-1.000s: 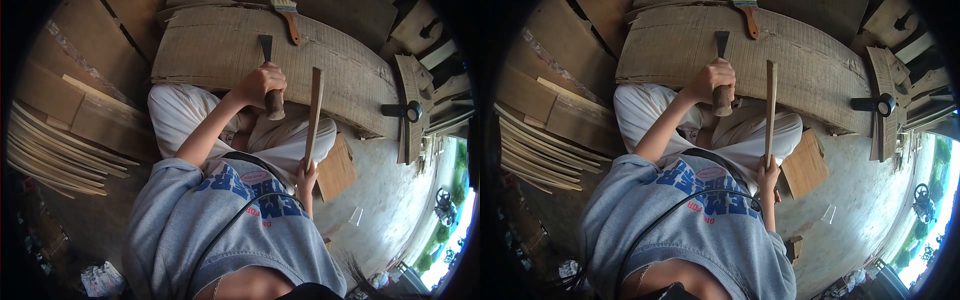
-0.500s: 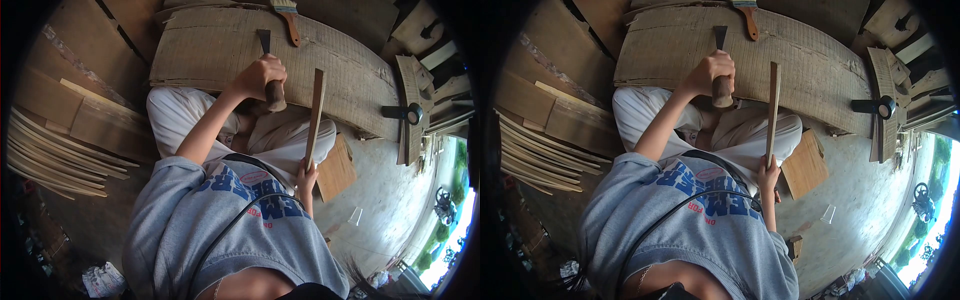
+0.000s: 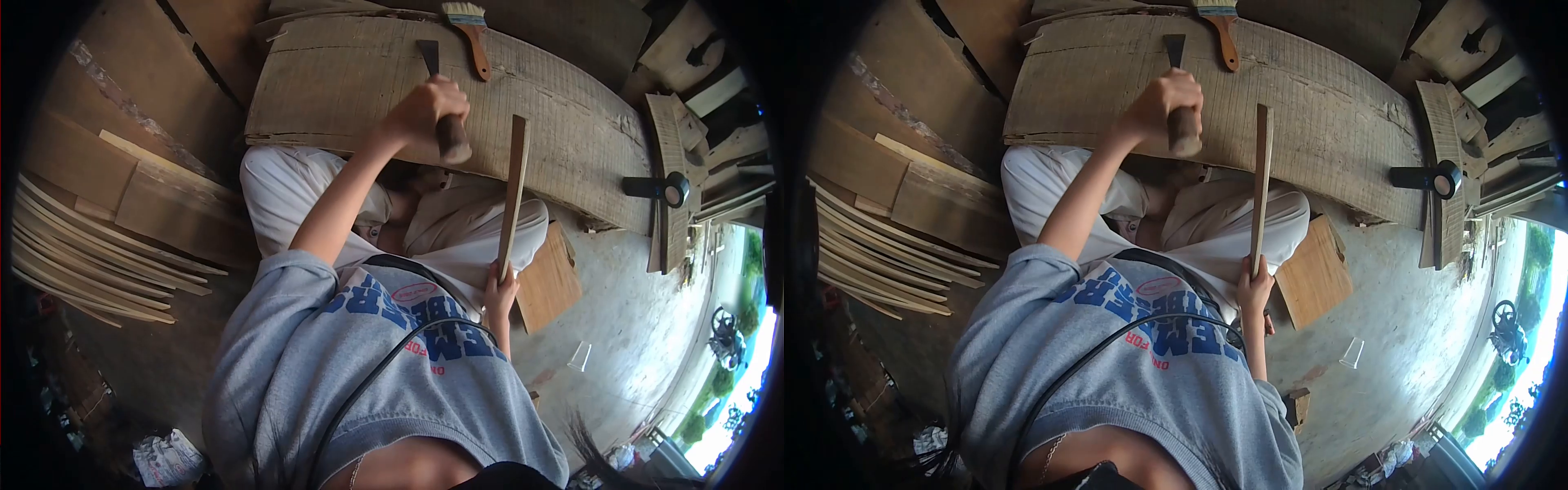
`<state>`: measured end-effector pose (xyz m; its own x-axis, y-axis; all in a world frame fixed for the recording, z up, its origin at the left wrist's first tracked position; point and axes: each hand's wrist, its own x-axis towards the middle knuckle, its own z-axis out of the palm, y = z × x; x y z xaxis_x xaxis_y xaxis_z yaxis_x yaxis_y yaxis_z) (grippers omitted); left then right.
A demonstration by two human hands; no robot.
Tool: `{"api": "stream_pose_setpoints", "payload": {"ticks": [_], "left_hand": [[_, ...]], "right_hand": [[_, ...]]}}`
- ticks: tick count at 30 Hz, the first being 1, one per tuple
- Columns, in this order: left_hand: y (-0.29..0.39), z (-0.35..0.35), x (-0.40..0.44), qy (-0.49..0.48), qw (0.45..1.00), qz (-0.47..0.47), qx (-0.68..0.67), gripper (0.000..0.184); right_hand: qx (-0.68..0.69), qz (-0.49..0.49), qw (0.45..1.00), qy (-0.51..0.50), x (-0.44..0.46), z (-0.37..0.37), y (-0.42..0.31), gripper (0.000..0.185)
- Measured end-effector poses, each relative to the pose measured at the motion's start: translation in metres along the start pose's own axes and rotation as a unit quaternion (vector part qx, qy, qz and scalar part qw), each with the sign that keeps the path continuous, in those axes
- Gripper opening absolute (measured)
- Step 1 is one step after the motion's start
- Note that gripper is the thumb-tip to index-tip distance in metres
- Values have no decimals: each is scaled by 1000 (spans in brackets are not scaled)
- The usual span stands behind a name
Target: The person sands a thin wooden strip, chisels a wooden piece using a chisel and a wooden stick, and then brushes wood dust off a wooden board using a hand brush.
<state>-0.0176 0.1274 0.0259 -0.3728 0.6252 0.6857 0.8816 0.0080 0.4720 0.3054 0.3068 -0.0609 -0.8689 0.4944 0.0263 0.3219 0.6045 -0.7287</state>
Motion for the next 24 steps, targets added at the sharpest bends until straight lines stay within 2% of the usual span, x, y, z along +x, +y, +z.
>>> {"api": "stream_pose_setpoints", "payload": {"ticks": [3, 6, 9, 13, 15, 16, 19, 21, 24], "left_hand": [[1, -4, 3, -3, 1000, -18, -11, 25], [36, -2, -17, -27, 999, 11, -13, 24], [61, 4, -40, -13, 999, -16, -30, 20], [30, -4, -23, -27, 999, 19, -24, 21], [6, -6, -4, -1, 1000, 13, 4, 21], [-5, -8, 5, -19, 1000, -2, 6, 22], [-12, -5, 16, 16, 1000, -1, 5, 23], [2, -3, 3, -4, 1000, 9, 11, 21], [45, 0, -28, -40, 999, 26, 6, 20]], "right_hand": [[2, 40, 999, -14, -3, -1, 2, 16], [12, 17, 1000, 6, -2, 1, -1, 16], [24, 14, 1000, -3, 1, 0, -7, 16], [-6, 9, 1000, -20, 0, -1, 1, 16], [3, 3, 1000, -12, 1, -1, -1, 16], [2, 2, 1000, -10, 0, -1, -1, 16], [-1, 24, 1000, -5, -3, 1, 0, 16], [1, 13, 1000, 20, -4, 3, 1, 16], [6, 30, 1000, 0, -2, 1, -4, 15]]}}
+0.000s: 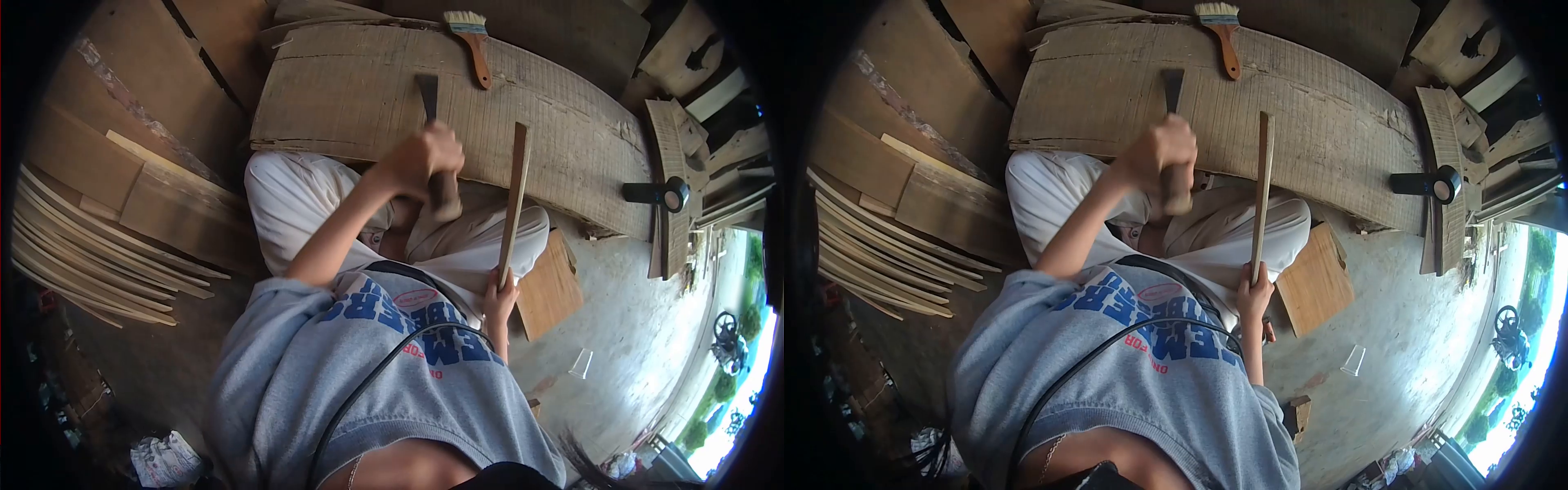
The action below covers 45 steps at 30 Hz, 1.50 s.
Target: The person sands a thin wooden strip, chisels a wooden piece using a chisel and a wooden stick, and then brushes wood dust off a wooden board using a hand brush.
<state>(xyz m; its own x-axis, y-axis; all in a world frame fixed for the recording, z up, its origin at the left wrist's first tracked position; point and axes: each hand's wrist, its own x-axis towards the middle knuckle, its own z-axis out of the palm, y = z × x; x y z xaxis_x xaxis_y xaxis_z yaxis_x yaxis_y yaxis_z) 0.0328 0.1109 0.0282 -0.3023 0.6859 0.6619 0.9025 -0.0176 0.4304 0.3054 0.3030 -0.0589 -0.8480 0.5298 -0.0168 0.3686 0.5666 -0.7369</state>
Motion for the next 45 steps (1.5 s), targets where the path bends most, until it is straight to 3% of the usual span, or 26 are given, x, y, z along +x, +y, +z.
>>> {"api": "stream_pose_setpoints", "payload": {"ticks": [4, 11, 16, 22, 25, 32, 45], "left_hand": [[10, 8, -24, 15, 999, 4, -29, 20], [-73, -8, 36, 44, 999, -14, 15, 26], [-30, -10, 16, 51, 999, -7, 18, 21], [33, -7, -32, -20, 999, -37, -29, 21], [14, -23, -27, -9, 997, -2, -71, 21], [-63, -26, 8, 39, 999, -25, 18, 22], [-4, -27, -29, 52, 998, -46, -6, 19]], "right_hand": [[3, -7, 1000, -16, 5, -2, -6, 13], [-12, -22, 1000, 7, 2, 2, 2, 15], [4, -14, 1000, 4, 1, 2, 0, 16], [-15, 2, 1000, -22, 7, -1, -4, 16], [-12, -17, 1000, -7, 6, 1, -1, 17], [-29, 18, 999, -10, 2, 2, -3, 17], [-45, -11, 999, 4, 3, 3, -5, 14]]}}
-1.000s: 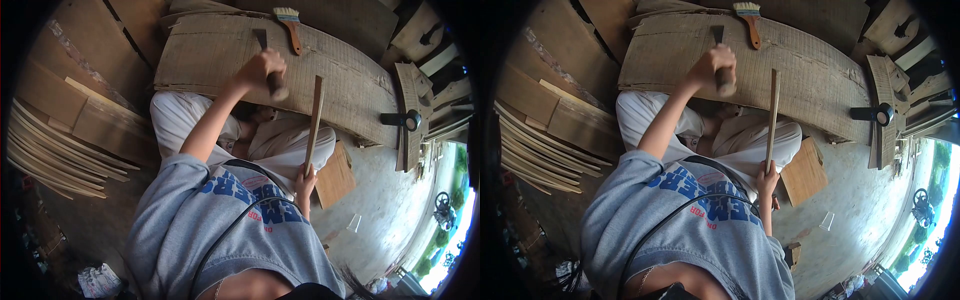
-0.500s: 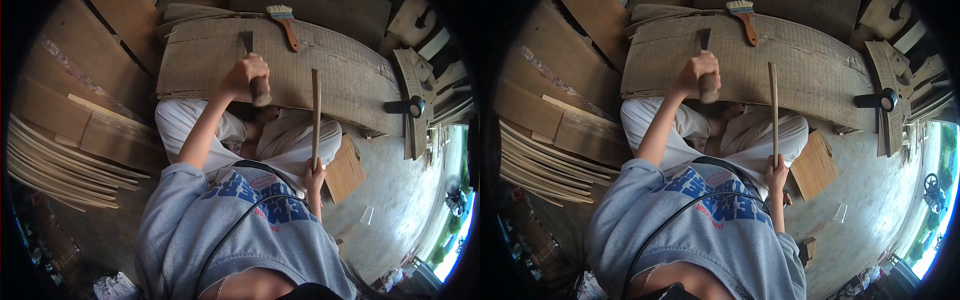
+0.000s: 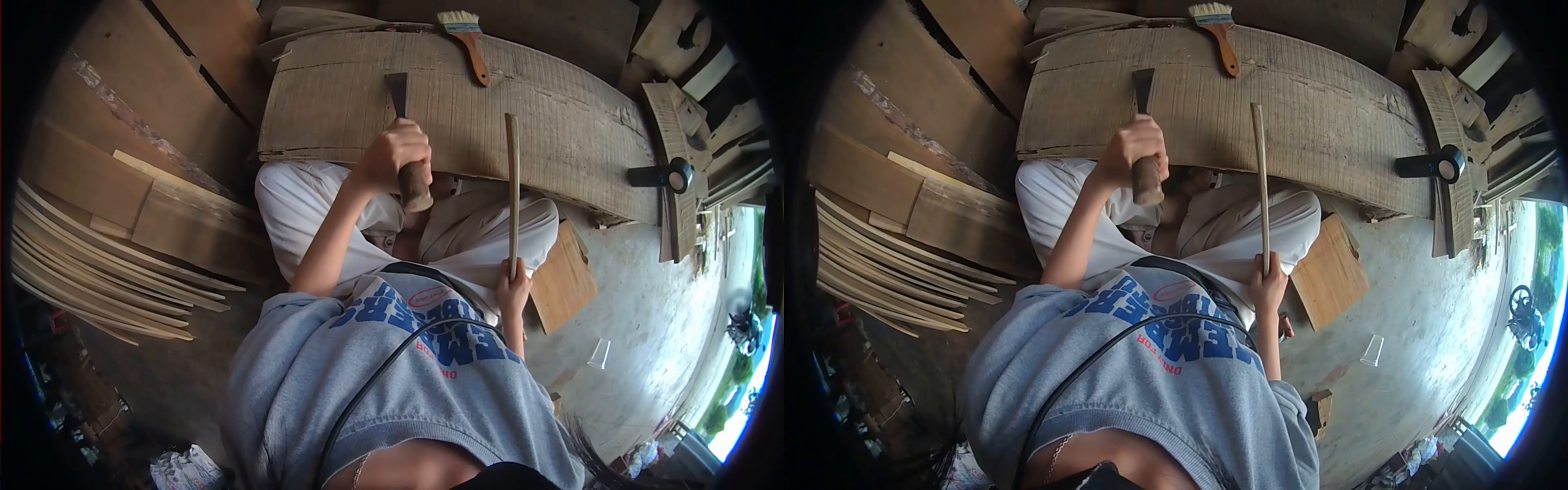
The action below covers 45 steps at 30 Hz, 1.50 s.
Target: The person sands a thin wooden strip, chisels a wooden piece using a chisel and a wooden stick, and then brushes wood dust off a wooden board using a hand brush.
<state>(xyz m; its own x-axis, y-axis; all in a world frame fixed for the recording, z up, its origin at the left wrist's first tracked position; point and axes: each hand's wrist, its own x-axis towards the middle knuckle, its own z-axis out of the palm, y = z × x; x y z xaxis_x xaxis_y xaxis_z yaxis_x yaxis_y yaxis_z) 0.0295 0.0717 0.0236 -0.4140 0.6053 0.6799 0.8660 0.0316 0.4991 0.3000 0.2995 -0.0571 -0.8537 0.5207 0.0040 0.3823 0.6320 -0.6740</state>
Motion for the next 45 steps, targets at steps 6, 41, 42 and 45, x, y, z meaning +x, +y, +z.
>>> {"api": "stream_pose_setpoints", "payload": {"ticks": [6, 41, 42, 45], "left_hand": [[-54, -6, 34, 8, 999, -1, 48, 21], [-62, -17, 42, 9, 997, -11, 79, 27], [-62, -17, 45, 9, 996, -16, 89, 28], [-51, -18, 38, -15, 997, -27, 76, 26]], "right_hand": [[-7, -15, 1000, 13, 0, 2, 3, 15], [-55, -9, 998, 13, -4, 6, -3, 17], [-52, -16, 998, 21, -4, 7, -2, 18], [-63, -11, 998, 29, -6, 10, 4, 18]]}}
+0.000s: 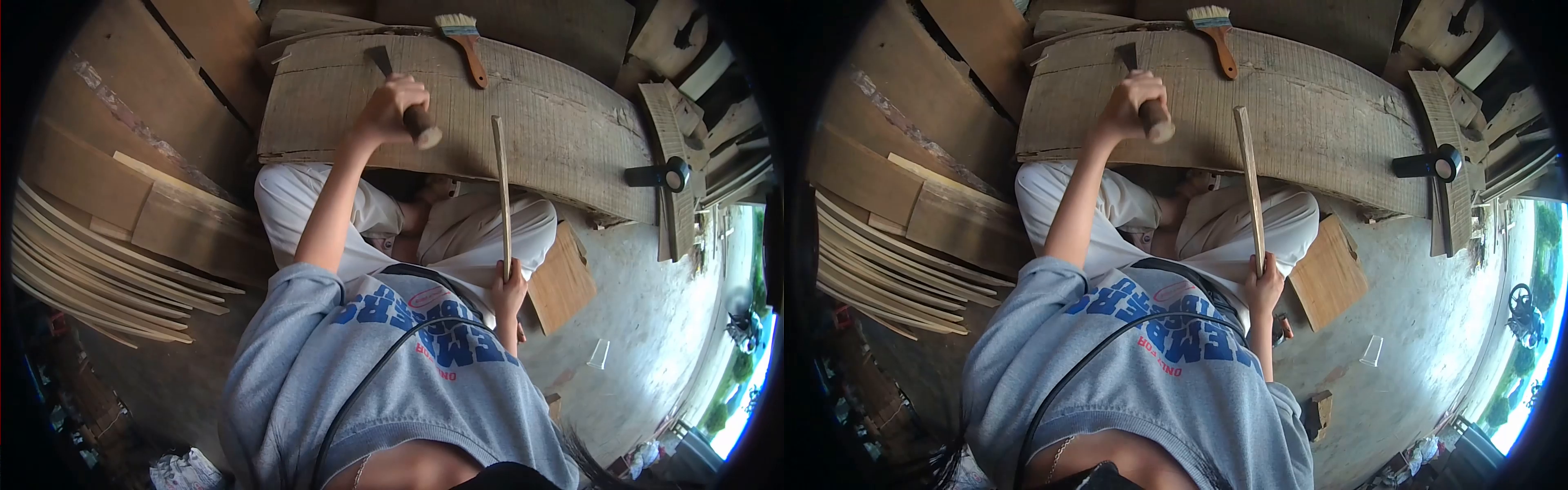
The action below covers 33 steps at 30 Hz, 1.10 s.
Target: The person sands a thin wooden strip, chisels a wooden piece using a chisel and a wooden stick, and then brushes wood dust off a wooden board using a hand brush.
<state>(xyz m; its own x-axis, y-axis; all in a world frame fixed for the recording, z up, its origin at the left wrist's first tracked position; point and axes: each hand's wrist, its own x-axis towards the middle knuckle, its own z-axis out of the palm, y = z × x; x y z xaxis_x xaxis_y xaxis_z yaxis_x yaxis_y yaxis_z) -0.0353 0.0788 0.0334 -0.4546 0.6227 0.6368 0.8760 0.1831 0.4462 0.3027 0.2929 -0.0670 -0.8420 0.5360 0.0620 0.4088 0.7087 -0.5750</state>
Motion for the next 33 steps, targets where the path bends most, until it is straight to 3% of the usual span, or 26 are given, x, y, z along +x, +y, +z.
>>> {"api": "stream_pose_setpoints", "payload": {"ticks": [5, 13, 22, 33], "left_hand": [[19, 7, -32, -10, 1000, 16, -7, 23], [-23, 4, 12, -1, 999, 36, 25, 25], [16, 4, -25, -20, 1000, -4, -4, 26], [-16, -3, 18, -15, 1000, 8, 18, 27]], "right_hand": [[12, 11, 1000, -21, 3, -4, -7, 17], [3, -8, 1000, -5, 3, -3, -5, 17], [15, -10, 1000, -12, 5, -2, -4, 17], [0, 1, 1000, -10, 2, 0, -1, 19]]}}
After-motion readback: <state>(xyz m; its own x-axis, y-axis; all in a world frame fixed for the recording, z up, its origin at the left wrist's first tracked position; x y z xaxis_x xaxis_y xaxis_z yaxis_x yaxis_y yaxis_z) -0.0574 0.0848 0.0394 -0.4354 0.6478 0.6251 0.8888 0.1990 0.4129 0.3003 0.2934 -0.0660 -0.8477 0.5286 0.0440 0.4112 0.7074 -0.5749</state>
